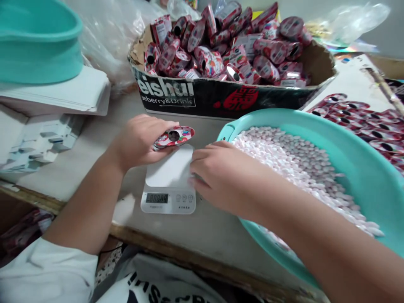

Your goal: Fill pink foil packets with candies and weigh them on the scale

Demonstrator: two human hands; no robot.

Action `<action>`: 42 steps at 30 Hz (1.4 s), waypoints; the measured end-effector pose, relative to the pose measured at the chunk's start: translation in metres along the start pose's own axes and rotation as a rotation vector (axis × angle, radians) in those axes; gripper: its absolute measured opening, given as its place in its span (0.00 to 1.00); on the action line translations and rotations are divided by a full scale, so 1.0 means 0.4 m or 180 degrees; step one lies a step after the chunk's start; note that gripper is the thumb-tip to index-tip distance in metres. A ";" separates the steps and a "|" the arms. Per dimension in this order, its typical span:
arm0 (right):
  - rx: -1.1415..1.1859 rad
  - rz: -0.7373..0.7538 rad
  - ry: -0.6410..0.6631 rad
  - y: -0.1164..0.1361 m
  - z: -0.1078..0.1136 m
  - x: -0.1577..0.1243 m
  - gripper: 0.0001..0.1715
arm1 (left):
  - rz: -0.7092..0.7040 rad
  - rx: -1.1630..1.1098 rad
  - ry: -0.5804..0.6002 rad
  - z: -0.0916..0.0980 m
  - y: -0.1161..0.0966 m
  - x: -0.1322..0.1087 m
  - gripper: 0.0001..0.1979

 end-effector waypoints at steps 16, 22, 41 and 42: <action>-0.0533 -0.0034 -0.0390 -0.096 -0.013 -0.003 0.17 | 0.0047 -0.0149 0.0077 0.029 -0.028 -0.010 0.24; -0.0538 -0.0087 -0.0394 -0.098 -0.013 -0.003 0.20 | -0.0262 -0.0170 -0.0127 0.041 -0.042 -0.018 0.26; -0.0347 -0.0052 -0.0325 -0.098 -0.024 -0.004 0.20 | 0.0006 -0.0285 0.0386 0.000 -0.045 -0.014 0.29; -0.0338 -0.0079 -0.0295 -0.100 -0.027 -0.003 0.20 | 0.0151 -0.0278 0.0528 -0.007 -0.038 -0.014 0.31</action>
Point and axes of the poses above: each hand's wrist, its own x-axis towards the middle knuckle, its own z-axis out of the back of the hand, y = z × x, the point moved 9 cm from there along x, towards the middle knuckle, and after that the axes turned 10 degrees about z, right-handed, at the moved point
